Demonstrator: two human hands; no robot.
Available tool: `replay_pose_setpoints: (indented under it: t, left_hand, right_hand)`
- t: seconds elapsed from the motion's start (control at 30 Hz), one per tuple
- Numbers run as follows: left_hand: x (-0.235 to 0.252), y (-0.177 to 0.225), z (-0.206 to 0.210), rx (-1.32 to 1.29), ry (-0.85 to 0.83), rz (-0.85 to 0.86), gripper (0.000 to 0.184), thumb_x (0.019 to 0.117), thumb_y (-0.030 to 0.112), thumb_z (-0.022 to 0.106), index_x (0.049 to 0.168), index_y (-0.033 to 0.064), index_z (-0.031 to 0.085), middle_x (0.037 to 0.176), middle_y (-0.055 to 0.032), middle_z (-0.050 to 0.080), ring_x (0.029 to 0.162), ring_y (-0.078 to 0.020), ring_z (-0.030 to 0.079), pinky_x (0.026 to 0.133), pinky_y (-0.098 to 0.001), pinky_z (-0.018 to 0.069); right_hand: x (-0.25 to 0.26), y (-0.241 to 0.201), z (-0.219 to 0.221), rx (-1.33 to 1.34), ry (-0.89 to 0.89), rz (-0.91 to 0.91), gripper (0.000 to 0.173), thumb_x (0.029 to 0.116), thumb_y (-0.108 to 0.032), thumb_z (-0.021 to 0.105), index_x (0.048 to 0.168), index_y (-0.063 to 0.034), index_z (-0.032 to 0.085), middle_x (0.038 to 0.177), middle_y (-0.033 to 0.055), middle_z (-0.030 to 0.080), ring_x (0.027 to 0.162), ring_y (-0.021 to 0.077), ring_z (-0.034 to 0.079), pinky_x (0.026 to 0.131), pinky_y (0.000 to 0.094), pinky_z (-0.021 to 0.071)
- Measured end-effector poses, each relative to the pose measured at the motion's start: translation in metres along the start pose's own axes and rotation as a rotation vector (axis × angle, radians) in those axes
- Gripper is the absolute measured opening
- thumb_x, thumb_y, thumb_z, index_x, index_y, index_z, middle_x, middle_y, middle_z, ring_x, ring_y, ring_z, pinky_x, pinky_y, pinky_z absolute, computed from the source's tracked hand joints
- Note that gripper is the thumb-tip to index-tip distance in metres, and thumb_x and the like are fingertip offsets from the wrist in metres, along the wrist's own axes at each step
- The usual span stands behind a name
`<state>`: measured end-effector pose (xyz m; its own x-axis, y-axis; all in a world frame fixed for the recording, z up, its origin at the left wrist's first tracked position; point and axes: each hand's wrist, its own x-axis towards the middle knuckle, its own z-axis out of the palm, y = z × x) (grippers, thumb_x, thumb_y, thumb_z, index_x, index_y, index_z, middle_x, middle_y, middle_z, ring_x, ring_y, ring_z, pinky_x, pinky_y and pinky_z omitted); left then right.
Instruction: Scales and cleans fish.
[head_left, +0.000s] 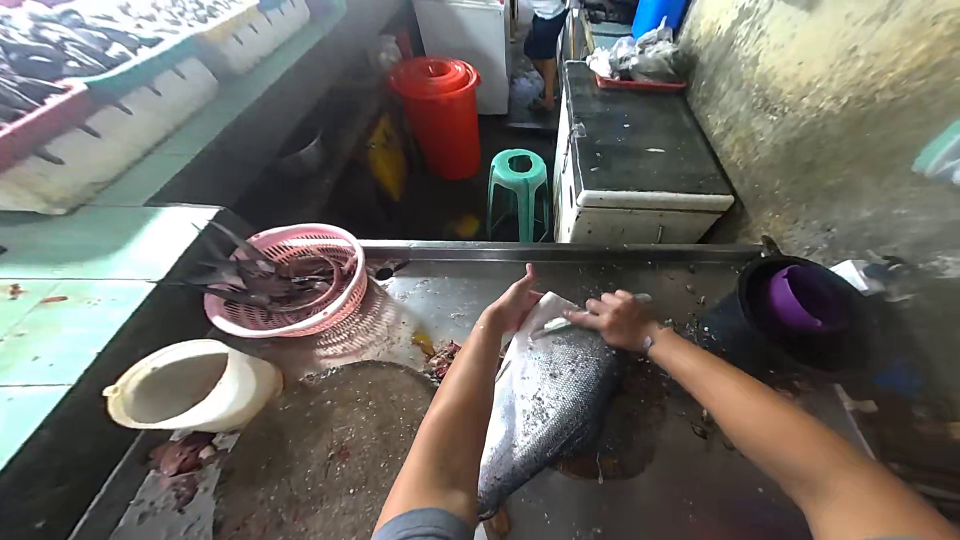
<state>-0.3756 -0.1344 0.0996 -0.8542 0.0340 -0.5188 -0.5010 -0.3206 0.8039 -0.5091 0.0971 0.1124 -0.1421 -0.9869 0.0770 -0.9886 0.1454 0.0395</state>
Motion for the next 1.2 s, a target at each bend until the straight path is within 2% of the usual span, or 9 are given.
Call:
replay_pose_setpoints:
  t: [0.23, 0.37, 0.5, 0.6, 0.73, 0.83, 1.03, 1.1, 1.2]
  left_hand:
    - [-0.006, -0.008, 0.001, -0.068, -0.027, 0.006, 0.113, 0.0865, 0.088, -0.003, 0.119, 0.0069, 0.069, 0.095, -0.0144, 0.074, 0.081, -0.0235, 0.071, 0.071, -0.0426, 0.0594]
    - [-0.019, -0.014, 0.002, -0.113, 0.003, -0.021, 0.113, 0.0874, 0.087, -0.003, 0.124, 0.0064, 0.067, 0.101, -0.0162, 0.073, 0.087, -0.026, 0.071, 0.076, -0.0456, 0.0592]
    - [-0.029, -0.019, 0.001, -0.192, -0.014, 0.033, 0.12, 0.0828, 0.089, -0.009, 0.125, 0.0071, 0.067, 0.101, -0.0167, 0.074, 0.088, -0.0265, 0.071, 0.076, -0.0456, 0.0594]
    - [-0.038, -0.027, -0.003, -0.237, -0.034, 0.048, 0.122, 0.08, 0.092, -0.008, 0.127, 0.0072, 0.066, 0.103, -0.0174, 0.074, 0.088, -0.0272, 0.071, 0.075, -0.0457, 0.0598]
    - [-0.046, -0.03, -0.004, -0.284, -0.085, 0.147, 0.128, 0.0776, 0.09, -0.017, 0.131, 0.0072, 0.065, 0.11, -0.0183, 0.074, 0.095, -0.0274, 0.072, 0.079, -0.0454, 0.0596]
    - [-0.051, -0.035, -0.003, -0.305, -0.122, 0.17, 0.131, 0.0766, 0.089, -0.019, 0.133, 0.0049, 0.063, 0.114, -0.0209, 0.072, 0.098, -0.0296, 0.071, 0.081, -0.0466, 0.0592]
    - [-0.06, -0.036, 0.002, -0.358, -0.064, 0.152, 0.127, 0.079, 0.088, -0.019, 0.128, 0.0047, 0.065, 0.11, -0.0187, 0.073, 0.095, -0.0272, 0.071, 0.079, -0.0442, 0.0585]
    - [-0.061, -0.037, 0.003, -0.374, -0.098, 0.138, 0.129, 0.0779, 0.09, -0.017, 0.13, 0.0037, 0.064, 0.112, -0.0199, 0.073, 0.096, -0.0281, 0.071, 0.08, -0.0445, 0.0585]
    - [-0.059, -0.034, 0.005, -0.371, -0.074, 0.123, 0.125, 0.079, 0.09, -0.015, 0.129, 0.0056, 0.063, 0.111, -0.0181, 0.073, 0.095, -0.0266, 0.071, 0.079, -0.0437, 0.0584]
  right_hand:
    - [-0.003, 0.0, 0.004, 0.009, 0.036, 0.044, 0.055, 0.0983, -0.011, 0.057, 0.146, -0.0393, 0.058, 0.105, 0.0154, 0.072, 0.089, 0.0378, 0.068, 0.076, 0.0564, 0.0539]
    - [-0.007, 0.014, -0.01, 0.034, 0.007, 0.323, 0.047, 0.1042, -0.02, 0.058, 0.148, -0.0365, 0.057, 0.109, 0.0162, 0.07, 0.092, 0.0387, 0.069, 0.08, 0.0585, 0.055]
    - [-0.002, -0.024, -0.01, 0.072, -0.072, 0.137, 0.051, 0.1015, -0.016, 0.055, 0.148, -0.0378, 0.056, 0.111, 0.0161, 0.071, 0.093, 0.0389, 0.069, 0.079, 0.0588, 0.0543]
    - [-0.005, -0.007, -0.02, 0.011, -0.136, 0.344, 0.048, 0.1045, -0.021, 0.055, 0.149, -0.0389, 0.055, 0.116, 0.0172, 0.07, 0.094, 0.0404, 0.069, 0.081, 0.0609, 0.054]
    - [0.003, -0.06, -0.054, -0.044, 0.008, 0.345, 0.052, 0.1016, -0.018, 0.054, 0.151, -0.0353, 0.054, 0.106, 0.0168, 0.069, 0.08, 0.0358, 0.068, 0.067, 0.0528, 0.0552]
    - [0.009, -0.072, -0.069, 0.01, -0.226, 0.549, 0.049, 0.1054, -0.024, 0.051, 0.152, -0.0377, 0.051, 0.119, 0.0183, 0.069, 0.092, 0.0416, 0.07, 0.075, 0.0623, 0.0556]
    - [0.005, -0.097, -0.078, 0.113, -0.325, 0.548, 0.043, 0.1085, -0.031, 0.045, 0.15, -0.0389, 0.052, 0.126, 0.0181, 0.068, 0.104, 0.0435, 0.069, 0.084, 0.0662, 0.0532]
    - [0.008, -0.088, -0.086, 0.073, -0.301, 0.647, 0.042, 0.1069, -0.028, 0.049, 0.148, -0.036, 0.055, 0.124, 0.0183, 0.069, 0.103, 0.0435, 0.069, 0.082, 0.0656, 0.0538]
    - [0.009, -0.11, -0.098, 0.086, -0.292, 0.54, 0.043, 0.1078, -0.032, 0.045, 0.15, -0.0374, 0.052, 0.123, 0.0169, 0.069, 0.099, 0.0419, 0.07, 0.08, 0.0643, 0.0543]
